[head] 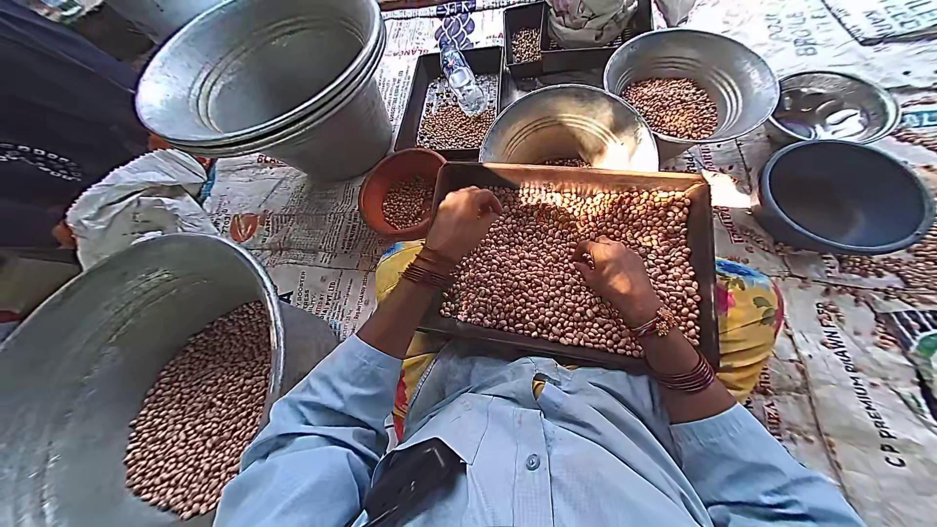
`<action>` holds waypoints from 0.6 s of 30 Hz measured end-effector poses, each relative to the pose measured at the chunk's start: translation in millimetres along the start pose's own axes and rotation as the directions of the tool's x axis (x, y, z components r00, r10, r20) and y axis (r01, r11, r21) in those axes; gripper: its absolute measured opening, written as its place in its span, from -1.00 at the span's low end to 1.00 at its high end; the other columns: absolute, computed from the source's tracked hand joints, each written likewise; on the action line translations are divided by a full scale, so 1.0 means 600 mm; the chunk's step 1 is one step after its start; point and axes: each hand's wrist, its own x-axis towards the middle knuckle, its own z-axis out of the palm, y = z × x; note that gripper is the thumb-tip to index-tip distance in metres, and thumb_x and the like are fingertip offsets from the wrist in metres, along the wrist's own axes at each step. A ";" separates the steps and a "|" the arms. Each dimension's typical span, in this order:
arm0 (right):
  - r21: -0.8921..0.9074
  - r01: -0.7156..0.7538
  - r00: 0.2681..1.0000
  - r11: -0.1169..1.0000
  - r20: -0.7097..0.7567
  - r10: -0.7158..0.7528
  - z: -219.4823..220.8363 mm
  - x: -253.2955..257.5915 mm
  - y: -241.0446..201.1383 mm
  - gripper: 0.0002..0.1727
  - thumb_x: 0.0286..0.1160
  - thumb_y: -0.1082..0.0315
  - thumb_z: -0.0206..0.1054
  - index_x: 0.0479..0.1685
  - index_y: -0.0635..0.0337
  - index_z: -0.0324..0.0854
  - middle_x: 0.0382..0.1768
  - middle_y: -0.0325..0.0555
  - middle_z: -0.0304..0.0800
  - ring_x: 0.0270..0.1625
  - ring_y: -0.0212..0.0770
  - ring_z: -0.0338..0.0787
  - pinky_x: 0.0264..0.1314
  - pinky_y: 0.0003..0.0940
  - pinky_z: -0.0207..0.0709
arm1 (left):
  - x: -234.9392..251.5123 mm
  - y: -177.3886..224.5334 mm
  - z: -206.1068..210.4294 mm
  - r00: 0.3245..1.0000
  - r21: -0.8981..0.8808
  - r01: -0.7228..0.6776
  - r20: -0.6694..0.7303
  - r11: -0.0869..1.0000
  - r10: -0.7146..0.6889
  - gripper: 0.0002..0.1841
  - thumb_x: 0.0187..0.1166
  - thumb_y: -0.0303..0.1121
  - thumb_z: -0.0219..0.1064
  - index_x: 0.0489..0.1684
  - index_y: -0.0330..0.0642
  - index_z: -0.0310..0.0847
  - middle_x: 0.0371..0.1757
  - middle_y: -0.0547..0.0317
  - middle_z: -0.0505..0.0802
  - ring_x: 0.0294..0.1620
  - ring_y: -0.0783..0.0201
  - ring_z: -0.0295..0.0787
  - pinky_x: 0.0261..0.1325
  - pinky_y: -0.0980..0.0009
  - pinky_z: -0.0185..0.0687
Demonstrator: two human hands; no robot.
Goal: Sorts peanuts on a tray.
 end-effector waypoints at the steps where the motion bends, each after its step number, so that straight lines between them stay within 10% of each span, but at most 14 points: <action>1: 0.014 -0.021 0.999 1.000 0.030 0.020 -0.002 0.000 0.003 -0.78 0.42 0.35 0.50 -0.04 0.27 0.81 -0.14 0.24 0.84 -0.06 0.27 0.85 -0.07 0.30 0.65 | -0.013 0.015 0.025 0.996 -0.036 -0.066 0.049 0.997 0.068 -0.88 0.54 -0.51 0.40 -0.10 -0.25 0.84 -0.13 -0.09 0.91 -0.04 -0.05 0.87 0.16 -0.11 0.71; 7: 0.396 -0.211 0.977 0.894 0.093 0.190 -0.060 -0.005 0.032 -0.89 0.52 0.28 0.52 -0.15 0.09 0.77 -0.59 -0.20 0.51 -0.57 -0.26 0.41 -0.45 -0.21 0.33 | -0.035 0.081 0.117 0.981 -0.116 -0.135 0.126 0.984 0.150 -0.89 0.52 -0.55 0.43 -0.12 -0.29 0.85 -0.09 -0.09 0.91 0.04 -0.05 0.87 0.23 -0.01 0.73; 12: 0.856 -0.116 0.972 0.504 -0.007 0.236 -0.086 -0.043 0.070 -0.91 0.69 0.38 0.20 -0.05 -0.02 0.59 -0.53 -0.40 0.56 -0.66 -0.59 0.37 -0.61 -0.74 0.26 | -0.026 0.085 0.136 0.978 -0.154 -0.131 0.139 0.979 0.153 -0.88 0.50 -0.57 0.43 -0.14 -0.30 0.86 -0.09 -0.11 0.92 -0.02 -0.02 0.89 0.18 0.00 0.76; 15: 0.951 -0.080 0.951 0.299 -0.017 0.308 -0.098 -0.051 0.090 -0.77 0.70 0.41 -0.02 0.00 -0.14 0.51 -0.38 -0.45 0.65 -0.59 -0.59 0.47 -0.59 -0.73 0.34 | -0.018 0.045 0.096 1.000 -0.312 0.022 -0.003 0.950 -0.024 -0.83 0.61 -0.48 0.29 -0.06 -0.24 0.82 -0.13 0.01 0.90 -0.23 0.20 0.84 -0.04 0.17 0.77; 18: 0.915 -0.138 0.936 0.380 -0.005 0.352 -0.109 -0.058 0.092 -0.75 0.68 0.48 -0.05 -0.02 -0.08 0.48 -0.45 -0.43 0.52 -0.67 -0.59 0.31 -0.67 -0.72 0.19 | -0.047 0.022 0.053 0.984 -0.307 0.174 0.028 0.936 -0.174 -0.82 0.69 -0.44 0.20 0.01 -0.14 0.73 -0.44 0.02 0.69 -0.58 0.19 0.47 -0.45 0.19 0.42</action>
